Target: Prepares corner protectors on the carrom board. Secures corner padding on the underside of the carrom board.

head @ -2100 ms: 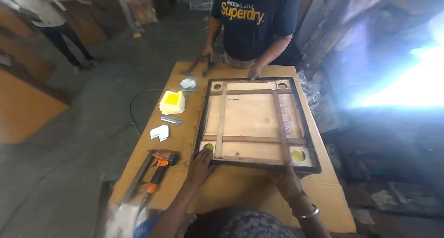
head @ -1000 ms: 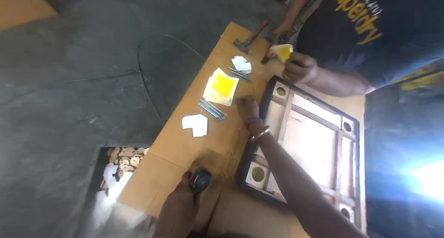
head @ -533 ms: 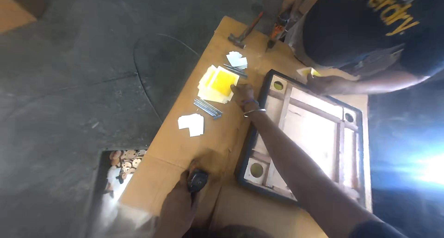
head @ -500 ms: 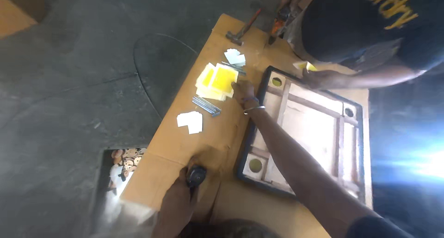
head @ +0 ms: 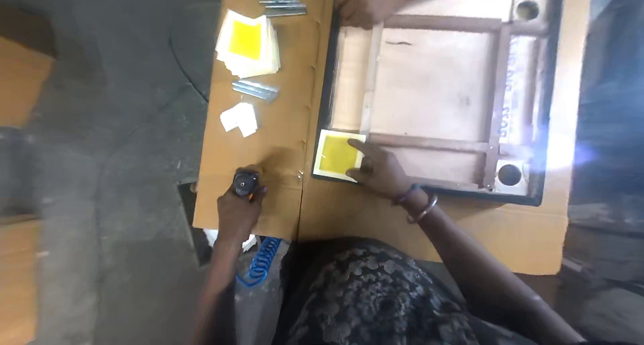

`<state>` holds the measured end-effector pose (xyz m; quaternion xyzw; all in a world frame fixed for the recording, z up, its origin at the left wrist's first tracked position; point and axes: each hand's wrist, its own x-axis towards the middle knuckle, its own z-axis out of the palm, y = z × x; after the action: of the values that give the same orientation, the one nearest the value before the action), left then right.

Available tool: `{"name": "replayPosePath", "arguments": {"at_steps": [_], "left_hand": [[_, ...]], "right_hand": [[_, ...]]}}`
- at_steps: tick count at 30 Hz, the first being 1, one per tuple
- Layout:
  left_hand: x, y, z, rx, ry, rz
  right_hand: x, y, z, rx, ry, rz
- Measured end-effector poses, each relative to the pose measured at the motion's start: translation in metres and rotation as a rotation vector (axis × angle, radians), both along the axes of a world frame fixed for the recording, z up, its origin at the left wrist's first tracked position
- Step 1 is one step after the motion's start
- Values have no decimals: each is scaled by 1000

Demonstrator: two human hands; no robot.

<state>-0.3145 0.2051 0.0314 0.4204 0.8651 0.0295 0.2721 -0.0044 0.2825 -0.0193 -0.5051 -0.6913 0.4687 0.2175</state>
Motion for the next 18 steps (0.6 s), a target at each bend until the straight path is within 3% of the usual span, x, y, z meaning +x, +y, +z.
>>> {"name": "replayPosePath", "arguments": {"at_steps": [3, 8, 18], "left_hand": [[20, -5, 24, -27, -12, 81], [63, -17, 62, 73, -125, -30], [93, -10, 50, -2, -170, -88]], "right_hand": [[-2, 5, 2, 8, -13, 46], [1, 7, 2, 8, -5, 59], [2, 7, -1, -11, 26, 54]]}}
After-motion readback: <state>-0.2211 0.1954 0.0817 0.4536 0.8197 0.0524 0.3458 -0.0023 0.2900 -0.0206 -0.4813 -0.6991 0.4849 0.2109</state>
